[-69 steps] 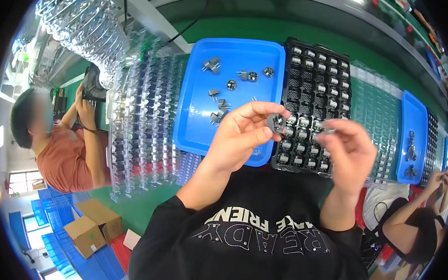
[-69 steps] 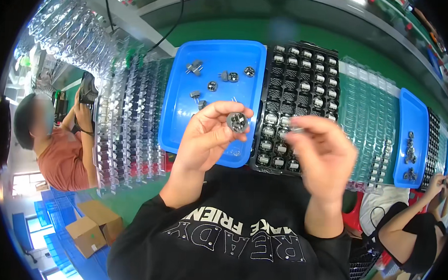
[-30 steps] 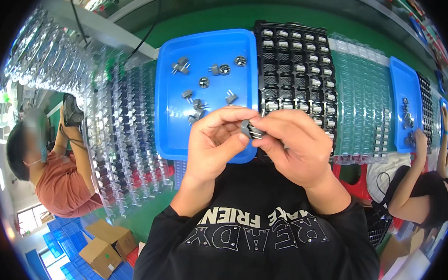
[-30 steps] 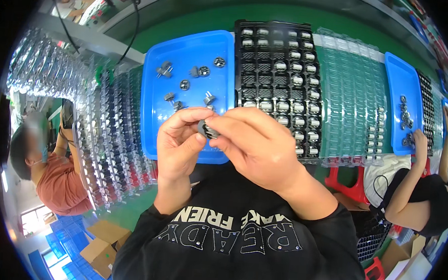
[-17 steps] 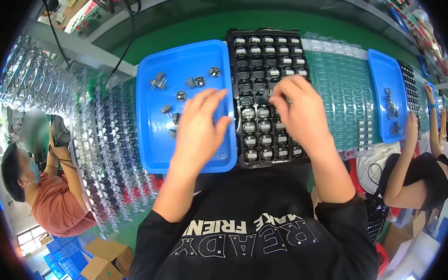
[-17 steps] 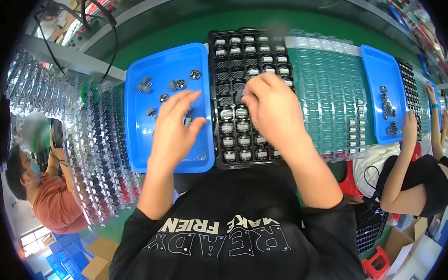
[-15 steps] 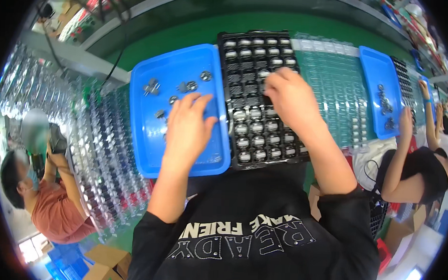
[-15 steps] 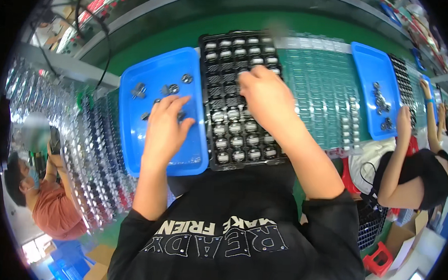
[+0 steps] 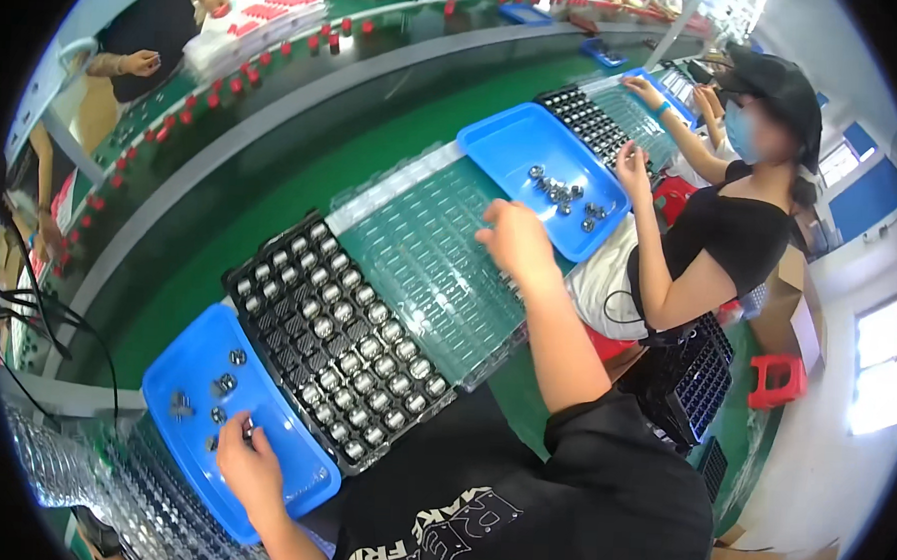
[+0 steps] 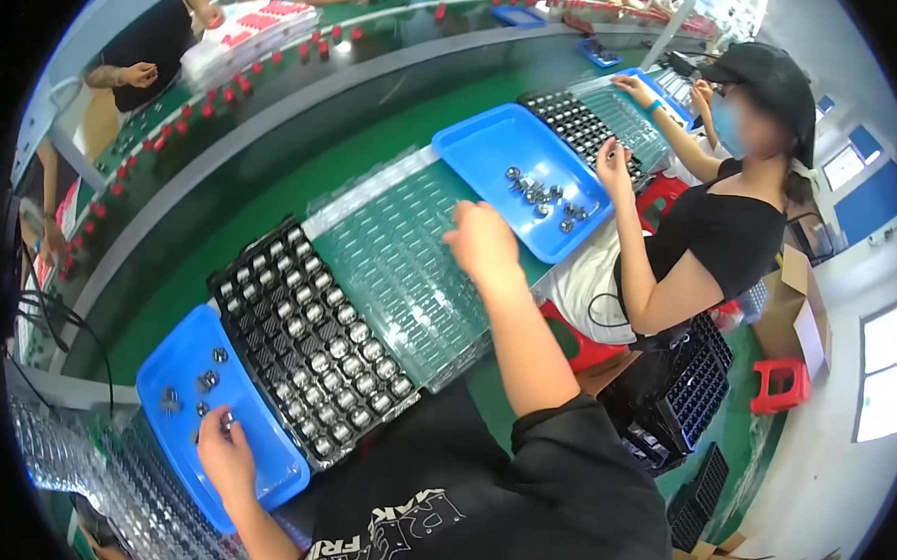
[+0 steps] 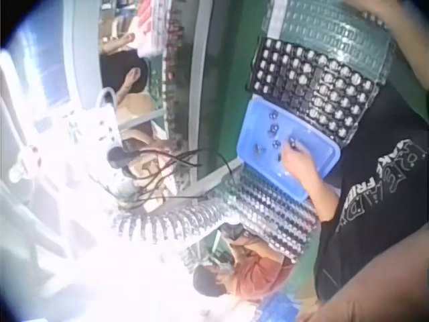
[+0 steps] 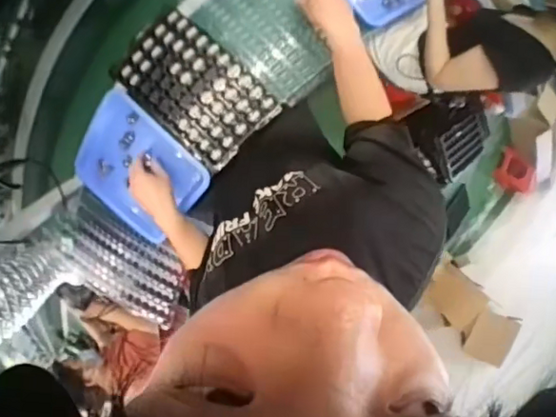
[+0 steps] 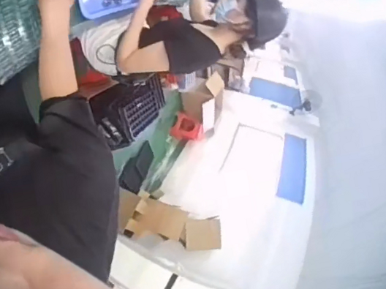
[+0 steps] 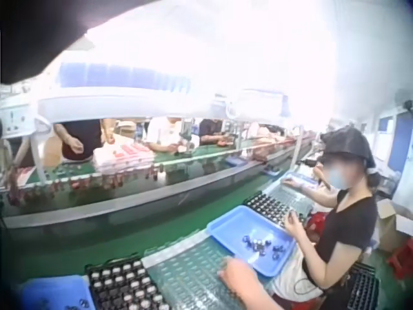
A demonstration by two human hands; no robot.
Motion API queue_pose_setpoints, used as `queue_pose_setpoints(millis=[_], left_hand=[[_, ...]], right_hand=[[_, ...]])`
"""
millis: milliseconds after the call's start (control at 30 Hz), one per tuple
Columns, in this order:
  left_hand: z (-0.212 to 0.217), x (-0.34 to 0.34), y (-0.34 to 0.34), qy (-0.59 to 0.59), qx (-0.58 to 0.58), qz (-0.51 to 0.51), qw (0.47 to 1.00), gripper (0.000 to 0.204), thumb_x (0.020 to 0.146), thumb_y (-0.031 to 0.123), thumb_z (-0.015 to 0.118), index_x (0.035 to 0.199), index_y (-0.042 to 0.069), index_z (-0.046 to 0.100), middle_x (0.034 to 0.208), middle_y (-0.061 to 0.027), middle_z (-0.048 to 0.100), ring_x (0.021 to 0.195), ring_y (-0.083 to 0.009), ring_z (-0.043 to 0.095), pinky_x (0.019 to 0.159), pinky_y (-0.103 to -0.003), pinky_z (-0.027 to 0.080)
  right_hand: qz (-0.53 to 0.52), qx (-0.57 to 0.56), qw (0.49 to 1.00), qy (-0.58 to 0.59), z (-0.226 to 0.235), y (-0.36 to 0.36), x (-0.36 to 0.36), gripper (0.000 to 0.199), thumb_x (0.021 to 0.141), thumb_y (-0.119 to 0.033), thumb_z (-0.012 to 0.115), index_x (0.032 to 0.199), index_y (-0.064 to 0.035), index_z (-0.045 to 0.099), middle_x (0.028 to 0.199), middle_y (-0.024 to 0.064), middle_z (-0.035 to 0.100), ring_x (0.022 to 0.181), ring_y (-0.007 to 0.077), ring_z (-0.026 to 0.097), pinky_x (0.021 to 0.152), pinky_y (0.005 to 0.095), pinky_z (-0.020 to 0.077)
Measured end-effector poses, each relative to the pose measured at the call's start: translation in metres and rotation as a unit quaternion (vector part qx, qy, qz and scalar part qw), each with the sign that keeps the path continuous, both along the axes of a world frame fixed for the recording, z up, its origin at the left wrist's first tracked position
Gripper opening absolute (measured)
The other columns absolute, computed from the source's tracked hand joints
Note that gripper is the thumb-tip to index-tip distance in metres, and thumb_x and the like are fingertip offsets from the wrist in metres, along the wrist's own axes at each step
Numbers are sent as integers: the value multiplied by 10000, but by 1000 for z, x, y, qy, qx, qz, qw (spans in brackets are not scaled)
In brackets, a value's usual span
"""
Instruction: Assembling and sorting small electronic components into plastic trays on a production line.
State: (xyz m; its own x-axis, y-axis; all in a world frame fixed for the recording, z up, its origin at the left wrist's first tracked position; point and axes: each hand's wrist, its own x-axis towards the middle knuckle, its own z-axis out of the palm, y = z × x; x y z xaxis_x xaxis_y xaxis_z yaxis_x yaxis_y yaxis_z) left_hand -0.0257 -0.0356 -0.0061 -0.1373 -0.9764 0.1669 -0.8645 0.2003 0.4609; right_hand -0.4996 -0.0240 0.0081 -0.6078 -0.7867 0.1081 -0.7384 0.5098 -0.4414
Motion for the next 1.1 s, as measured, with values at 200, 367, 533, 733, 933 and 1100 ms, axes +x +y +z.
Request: queue_pose_setpoints(millis=[200,367,533,733,933,1100], left_hand=[[-5,3,-8,76,-92,11,993,267,924,-42,566,1163,6,674,1096,-155,666,972,-281,655,809,-362,528],[-7,17,-12,131,-63,34,989,260,983,2,495,1184,4,660,1139,-149,653,1054,-256,633,838,-352,524],[1,18,-12,210,-8,119,970,306,1024,27,438,1274,16,615,1234,-134,609,943,-221,633,808,-342,519],[-13,26,-18,127,-113,107,980,307,1017,18,450,1281,19,607,1217,-111,614,912,-182,626,793,-291,515],[2,16,-11,421,-1,34,907,282,1037,74,504,1288,2,609,1169,-104,645,924,-160,621,798,-268,508],[33,-24,16,646,166,-35,744,417,1010,184,638,1378,8,548,1279,-121,618,933,-182,652,790,-298,552]], right_hand=[[12,-63,998,-3,-31,14,-40,225,774,-151,807,950,-62,697,899,184,669,866,376,662,787,443,531],[65,-128,989,-38,-31,21,-36,81,871,-86,649,915,-44,704,876,189,638,866,392,641,808,463,525],[89,-113,988,-57,-27,26,-44,116,873,-78,651,959,-60,726,904,182,637,895,380,637,826,450,522],[86,-100,991,-12,-25,19,-40,91,861,-70,682,948,-43,675,913,174,647,899,380,644,819,440,529],[83,-261,909,-315,25,14,70,95,959,-44,644,1045,-27,679,929,84,724,810,156,700,731,280,556],[251,-248,738,-575,36,11,174,209,938,41,655,1146,33,678,1020,82,717,904,129,700,815,268,568]])
